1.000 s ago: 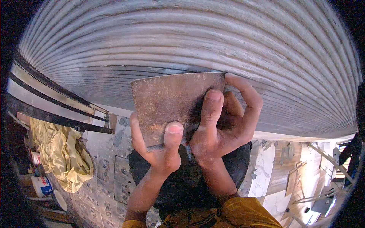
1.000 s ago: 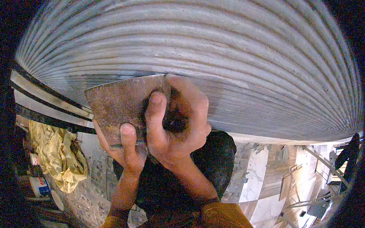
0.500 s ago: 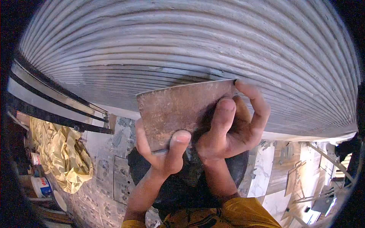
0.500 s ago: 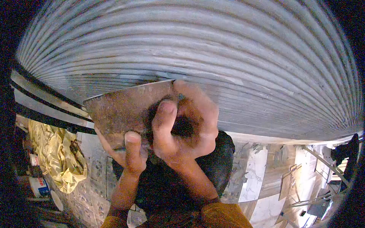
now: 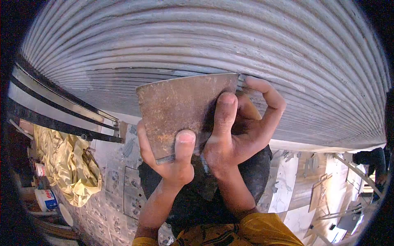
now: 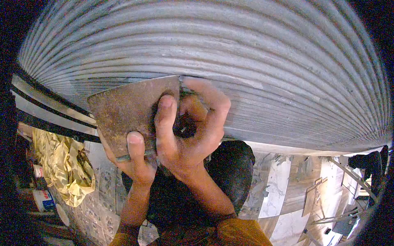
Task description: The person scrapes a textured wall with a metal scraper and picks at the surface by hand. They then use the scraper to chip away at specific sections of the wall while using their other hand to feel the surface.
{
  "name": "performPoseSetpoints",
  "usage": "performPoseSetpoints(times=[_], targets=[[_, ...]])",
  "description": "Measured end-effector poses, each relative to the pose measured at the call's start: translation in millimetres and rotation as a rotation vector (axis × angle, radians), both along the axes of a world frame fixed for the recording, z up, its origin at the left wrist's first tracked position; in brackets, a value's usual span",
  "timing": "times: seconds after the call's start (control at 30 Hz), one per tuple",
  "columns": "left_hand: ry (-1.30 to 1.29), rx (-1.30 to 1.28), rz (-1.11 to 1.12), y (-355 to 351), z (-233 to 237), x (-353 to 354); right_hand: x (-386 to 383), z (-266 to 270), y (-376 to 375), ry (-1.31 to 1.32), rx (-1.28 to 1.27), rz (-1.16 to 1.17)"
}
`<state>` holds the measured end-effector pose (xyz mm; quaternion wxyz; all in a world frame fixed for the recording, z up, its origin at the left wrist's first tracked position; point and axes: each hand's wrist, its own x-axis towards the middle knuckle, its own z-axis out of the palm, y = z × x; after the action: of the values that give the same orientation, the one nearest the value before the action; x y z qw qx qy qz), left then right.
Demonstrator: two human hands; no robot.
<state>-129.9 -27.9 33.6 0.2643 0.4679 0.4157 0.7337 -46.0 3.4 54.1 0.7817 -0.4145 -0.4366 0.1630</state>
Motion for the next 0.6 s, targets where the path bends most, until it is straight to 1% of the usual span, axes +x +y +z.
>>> performPoseSetpoints(times=[0.07, 0.1, 0.13, 0.23, 0.3, 0.43, 0.5, 0.6], targets=[[0.017, -0.002, 0.024, -1, -4, -1, 0, -1, 2, -0.004, 0.010, 0.022], [0.032, -0.005, 0.049, -2, -6, -2, 0, -2, 5, -0.012, 0.050, -0.004], [0.032, -0.006, 0.048, -2, -7, -4, -1, -3, 6, -0.019, 0.091, -0.030], [0.055, 0.007, 0.010, -2, -12, -6, -2, 4, 4, -0.043, 0.087, -0.062], [0.038, -0.017, 0.132, -4, -19, -3, -4, 1, 9, -0.035, 0.111, -0.087], [0.011, -0.025, 0.068, -5, -16, -7, -5, 0, 10, -0.020, 0.128, -0.117], [-0.004, -0.013, -0.002, -4, -11, -7, -4, 0, 10, -0.017, 0.126, -0.102], [0.004, -0.012, 0.030, -5, -12, -3, -1, -4, 6, -0.002, 0.109, -0.091]])
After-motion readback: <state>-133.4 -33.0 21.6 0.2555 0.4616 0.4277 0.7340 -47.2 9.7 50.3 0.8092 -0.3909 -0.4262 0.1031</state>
